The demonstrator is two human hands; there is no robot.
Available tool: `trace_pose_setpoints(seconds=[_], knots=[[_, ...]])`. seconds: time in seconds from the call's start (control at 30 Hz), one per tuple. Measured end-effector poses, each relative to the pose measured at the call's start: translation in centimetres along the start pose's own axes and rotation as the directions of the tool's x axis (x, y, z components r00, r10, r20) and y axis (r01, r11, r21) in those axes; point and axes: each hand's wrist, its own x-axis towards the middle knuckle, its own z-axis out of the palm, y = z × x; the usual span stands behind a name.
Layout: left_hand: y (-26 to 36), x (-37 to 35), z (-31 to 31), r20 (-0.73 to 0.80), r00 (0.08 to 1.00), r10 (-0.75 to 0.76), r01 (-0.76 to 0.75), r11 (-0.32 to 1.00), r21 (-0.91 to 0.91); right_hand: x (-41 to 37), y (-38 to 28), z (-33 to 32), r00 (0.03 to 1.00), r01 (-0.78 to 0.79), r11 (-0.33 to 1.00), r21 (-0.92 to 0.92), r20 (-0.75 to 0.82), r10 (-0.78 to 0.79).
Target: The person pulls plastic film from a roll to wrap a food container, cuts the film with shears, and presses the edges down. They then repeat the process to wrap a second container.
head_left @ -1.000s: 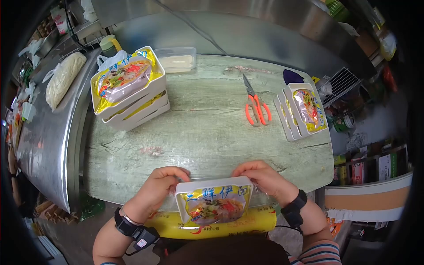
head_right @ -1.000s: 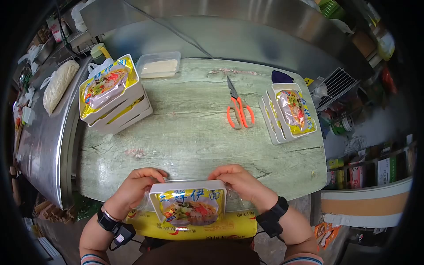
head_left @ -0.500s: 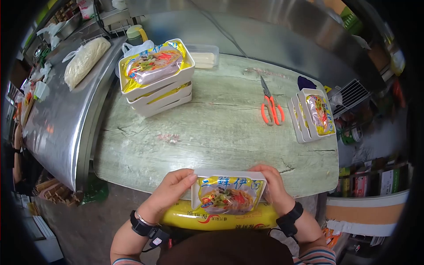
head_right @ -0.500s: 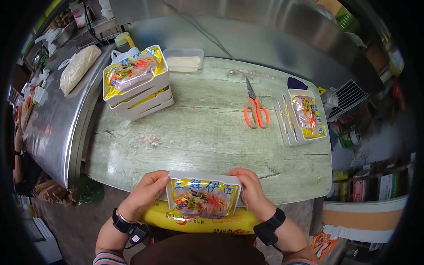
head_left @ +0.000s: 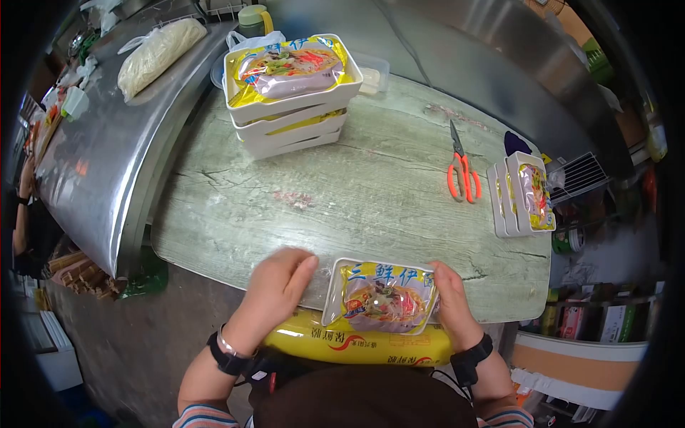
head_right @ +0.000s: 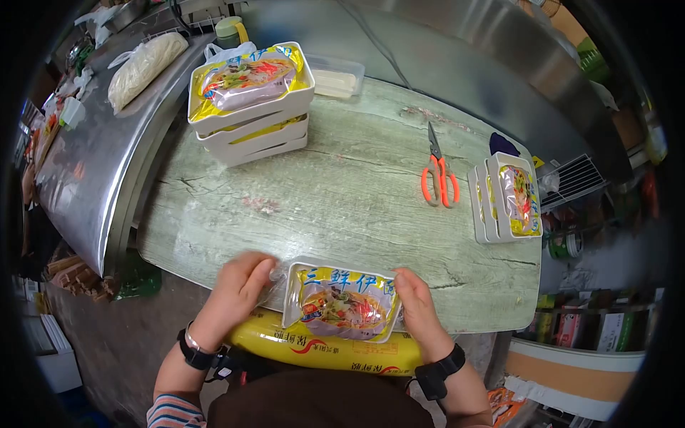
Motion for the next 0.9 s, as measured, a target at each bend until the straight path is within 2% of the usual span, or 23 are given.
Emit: trace_pose_setpoints(seconds=[0.03,0.07,0.1,0.13,0.17,0.23,0.27,0.4,0.57,0.7,0.9], knots=[[0.3,-0.4,-0.3,0.008,1.000,-0.003,0.003,1.000,-0.003,-0.2,-0.1,0.2,0.999,-0.012,1.000,0.003,-0.030,0.012],[0.6,-0.7,-0.6,-0.057,0.978,0.199,-0.195,0.979,0.067,-0.2,-0.1,0.3,0.998,-0.024,1.000,0.009,-0.058,0.024],[1.2,-1.2,-1.0,-0.106,0.912,0.397,-0.380,0.913,0.149,-0.2,-0.1,0.2,0.998,-0.029,1.000,0.012,-0.063,0.030],[2.4,-1.5,-0.8,-0.048,0.899,0.435,-0.431,0.899,0.077,0.0,0.0,0.0,0.999,-0.031,1.000,0.003,-0.045,0.031],[2.6,-1.9,-0.2,-0.042,0.900,0.433,-0.430,0.900,0.077,0.0,0.1,-0.1,0.999,-0.032,0.999,-0.006,-0.026,0.032],[2.7,-2.3,0.7,0.034,0.953,0.301,-0.300,0.953,-0.043,0.1,0.1,0.0,0.999,-0.029,0.999,0.016,-0.031,0.030],[2.8,-2.0,0.7,0.047,0.960,0.276,-0.275,0.961,-0.026,0.0,0.0,0.1,0.999,-0.026,0.999,0.033,-0.033,0.027],[2.7,-2.0,0.8,0.077,0.953,0.294,-0.295,0.956,-0.004,0.0,-0.4,0.2,0.999,-0.038,0.999,0.038,-0.019,0.039],[3.2,-1.7,0.8,0.106,0.918,0.382,-0.393,0.911,0.122,-0.1,-1.1,0.5,1.000,-0.018,0.999,0.045,0.023,0.017],[3.0,-1.9,1.3,0.108,0.895,0.434,-0.447,0.870,0.207,-0.1,-1.5,0.9,1.000,0.001,0.999,0.036,-0.031,0.000],[2.4,-2.2,1.6,0.153,0.796,0.586,-0.590,0.695,0.411,-0.2,-1.7,1.1,1.000,0.007,1.000,0.026,-0.027,-0.006]])
